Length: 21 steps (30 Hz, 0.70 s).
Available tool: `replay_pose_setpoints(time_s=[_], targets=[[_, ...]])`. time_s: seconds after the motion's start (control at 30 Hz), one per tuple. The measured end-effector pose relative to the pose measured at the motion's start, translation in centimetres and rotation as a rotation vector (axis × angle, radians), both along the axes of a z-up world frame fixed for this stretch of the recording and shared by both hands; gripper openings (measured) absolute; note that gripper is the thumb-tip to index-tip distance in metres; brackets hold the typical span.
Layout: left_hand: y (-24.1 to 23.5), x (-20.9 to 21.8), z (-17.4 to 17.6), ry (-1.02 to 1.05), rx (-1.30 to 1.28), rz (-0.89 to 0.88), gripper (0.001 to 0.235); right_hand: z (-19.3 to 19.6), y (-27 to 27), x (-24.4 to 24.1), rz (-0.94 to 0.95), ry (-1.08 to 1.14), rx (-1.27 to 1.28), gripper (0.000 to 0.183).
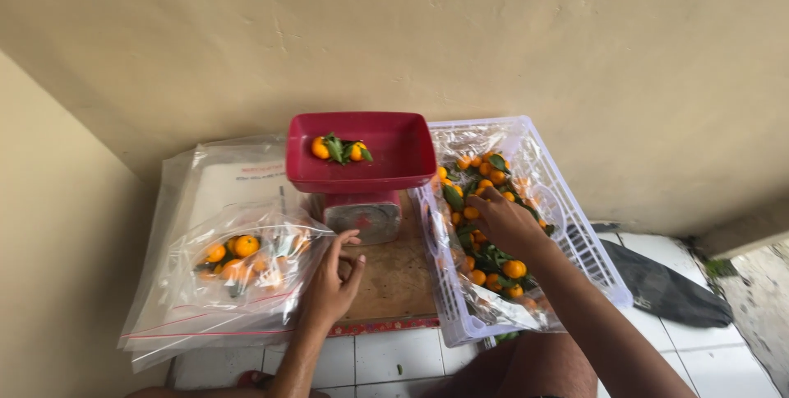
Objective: The person transfers small orange fruits with leaves from a white basket into a red weighing tray, then places them into clear plastic bags. The person repeats this process multiple times, filling several bags.
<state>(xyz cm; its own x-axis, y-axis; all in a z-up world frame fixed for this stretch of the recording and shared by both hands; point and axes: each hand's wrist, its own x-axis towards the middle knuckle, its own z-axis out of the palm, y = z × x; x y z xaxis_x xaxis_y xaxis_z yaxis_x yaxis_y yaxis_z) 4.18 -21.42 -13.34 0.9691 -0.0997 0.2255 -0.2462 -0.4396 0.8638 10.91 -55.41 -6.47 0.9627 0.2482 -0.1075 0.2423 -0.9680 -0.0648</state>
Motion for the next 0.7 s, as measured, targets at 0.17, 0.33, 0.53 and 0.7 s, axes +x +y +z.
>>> replay_pose_setpoints(time_s=[0.17, 0.33, 0.53, 0.7], targets=[[0.3, -0.3, 0.5, -0.111, -0.012, -0.028, 0.049, 1.2, 0.0, -0.5, -0.035, -0.006, 0.021, 0.044], [0.3, -0.2, 0.0, -0.118, -0.092, -0.045, 0.054, 3.6, -0.2, -0.6, -0.096, -0.047, 0.232, 0.036], [0.6, -0.1, 0.2, -0.065, -0.097, -0.069, 0.059, 9.4, 1.6, -1.8, -0.101, -0.239, 0.556, 0.035], [0.6, 0.2, -0.2, -0.059, -0.068, -0.063, 0.059, 13.5, 4.4, -2.9, -0.071, -0.252, 0.924, 0.032]])
